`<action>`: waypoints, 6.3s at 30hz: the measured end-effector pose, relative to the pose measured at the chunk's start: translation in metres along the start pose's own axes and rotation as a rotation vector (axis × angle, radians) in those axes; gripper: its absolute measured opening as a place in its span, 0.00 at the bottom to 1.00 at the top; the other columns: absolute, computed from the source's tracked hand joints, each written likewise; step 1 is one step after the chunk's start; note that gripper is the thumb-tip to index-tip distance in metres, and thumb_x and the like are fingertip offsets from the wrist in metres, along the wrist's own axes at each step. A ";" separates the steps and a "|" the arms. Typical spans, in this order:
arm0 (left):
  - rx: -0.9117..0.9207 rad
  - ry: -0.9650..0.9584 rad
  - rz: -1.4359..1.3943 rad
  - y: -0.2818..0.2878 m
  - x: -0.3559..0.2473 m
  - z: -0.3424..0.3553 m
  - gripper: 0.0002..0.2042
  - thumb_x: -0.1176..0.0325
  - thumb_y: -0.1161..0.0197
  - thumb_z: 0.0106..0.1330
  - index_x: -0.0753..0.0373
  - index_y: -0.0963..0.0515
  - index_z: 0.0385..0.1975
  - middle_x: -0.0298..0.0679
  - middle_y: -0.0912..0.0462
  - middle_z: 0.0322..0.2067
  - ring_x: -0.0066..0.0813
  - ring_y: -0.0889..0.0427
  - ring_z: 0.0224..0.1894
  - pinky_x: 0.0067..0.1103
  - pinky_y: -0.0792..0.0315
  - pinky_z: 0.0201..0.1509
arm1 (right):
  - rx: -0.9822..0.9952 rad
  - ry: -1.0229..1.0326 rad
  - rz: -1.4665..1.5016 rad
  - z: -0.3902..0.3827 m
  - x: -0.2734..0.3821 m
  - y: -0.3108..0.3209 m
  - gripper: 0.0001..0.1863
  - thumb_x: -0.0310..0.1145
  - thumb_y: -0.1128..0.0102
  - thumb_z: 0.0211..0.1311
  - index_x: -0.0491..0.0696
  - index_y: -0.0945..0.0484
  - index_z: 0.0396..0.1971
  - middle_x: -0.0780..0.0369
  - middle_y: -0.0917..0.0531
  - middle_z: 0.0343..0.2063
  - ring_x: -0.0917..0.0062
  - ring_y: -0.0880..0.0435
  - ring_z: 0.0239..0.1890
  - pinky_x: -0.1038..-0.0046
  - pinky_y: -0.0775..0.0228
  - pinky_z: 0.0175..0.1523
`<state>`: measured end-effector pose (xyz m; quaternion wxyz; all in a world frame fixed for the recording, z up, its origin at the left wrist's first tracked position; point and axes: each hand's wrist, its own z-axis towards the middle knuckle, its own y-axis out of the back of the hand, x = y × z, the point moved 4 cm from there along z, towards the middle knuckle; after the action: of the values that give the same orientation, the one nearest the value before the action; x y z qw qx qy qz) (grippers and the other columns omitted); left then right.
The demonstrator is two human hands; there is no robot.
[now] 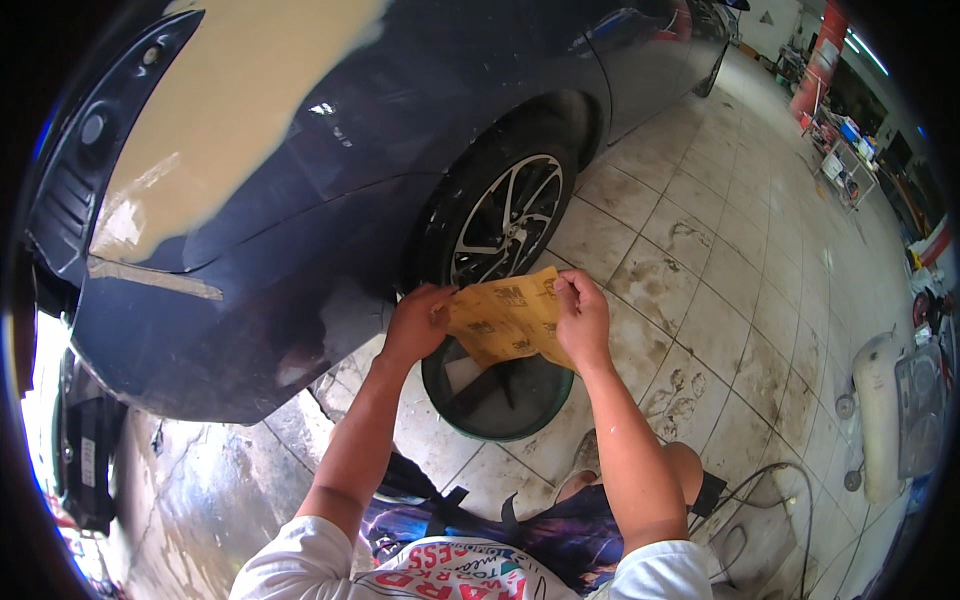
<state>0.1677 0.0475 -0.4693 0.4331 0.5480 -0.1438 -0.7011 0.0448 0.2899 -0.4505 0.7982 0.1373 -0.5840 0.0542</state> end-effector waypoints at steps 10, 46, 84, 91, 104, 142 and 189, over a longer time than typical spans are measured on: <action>-0.017 0.009 -0.190 -0.013 -0.017 0.032 0.05 0.68 0.37 0.69 0.63 0.20 0.36 0.46 0.16 0.32 0.51 0.16 0.36 0.35 0.24 0.40 | 0.017 -0.074 -0.059 0.008 -0.002 0.003 0.07 0.30 0.46 0.79 0.43 0.22 0.40 0.73 0.24 0.29 0.90 0.30 0.34 0.82 0.35 0.41; 0.339 -0.122 -0.387 -0.001 -0.065 0.032 0.07 0.66 0.34 0.69 0.63 0.18 0.38 0.47 0.16 0.30 0.41 0.13 0.34 0.34 0.24 0.38 | 0.035 0.877 -0.631 -0.034 0.070 -0.038 0.05 0.24 0.33 0.53 0.48 0.20 0.30 0.65 0.14 0.31 0.68 0.16 0.33 0.66 0.31 0.40; -0.463 0.582 -1.561 -0.063 0.031 -0.035 0.27 0.52 0.39 0.75 0.61 0.33 0.67 0.45 0.27 0.66 0.41 0.24 0.62 0.37 0.29 0.64 | -0.602 -0.036 0.069 0.020 -0.040 0.035 0.13 0.37 0.40 0.76 0.43 0.20 0.33 0.64 0.21 0.23 0.81 0.27 0.26 0.74 0.33 0.35; -0.049 0.365 -1.581 -0.146 -0.029 -0.078 0.26 0.63 0.41 0.77 0.63 0.36 0.71 0.43 0.27 0.66 0.42 0.25 0.66 0.37 0.34 0.71 | -0.529 -0.210 0.392 0.021 -0.041 0.031 0.12 0.38 0.42 0.78 0.43 0.21 0.38 0.65 0.18 0.29 0.83 0.23 0.31 0.75 0.29 0.38; -0.603 0.684 -1.365 -0.096 -0.050 -0.036 0.25 0.60 0.45 0.80 0.71 0.35 0.69 0.49 0.26 0.65 0.39 0.23 0.63 0.31 0.27 0.66 | 0.307 -0.296 0.100 -0.022 0.005 -0.021 0.36 0.52 0.24 0.59 0.46 0.22 0.61 0.57 0.13 0.52 0.72 0.15 0.56 0.69 0.26 0.61; -0.137 0.627 -0.150 -0.100 0.039 -0.112 0.31 0.51 0.34 0.70 0.64 0.29 0.67 0.52 0.21 0.62 0.49 0.22 0.64 0.38 0.30 0.68 | 0.002 -0.549 0.688 0.005 0.005 0.027 0.33 0.51 0.43 0.76 0.44 0.34 0.69 0.52 0.23 0.62 0.57 0.18 0.58 0.54 0.24 0.61; -0.091 0.725 -1.409 -0.070 0.010 -0.080 0.13 0.69 0.31 0.70 0.64 0.20 0.51 0.34 0.12 0.41 0.19 0.14 0.40 0.15 0.25 0.38 | 0.332 -0.402 0.130 -0.035 -0.031 -0.040 0.10 0.27 0.35 0.71 0.40 0.18 0.47 0.69 0.16 0.33 0.87 0.22 0.35 0.80 0.29 0.40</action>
<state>0.2074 0.1025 -0.5514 -0.0707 0.6859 0.4155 -0.5932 0.0774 0.2639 -0.4962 0.6276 0.2366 -0.7215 0.1719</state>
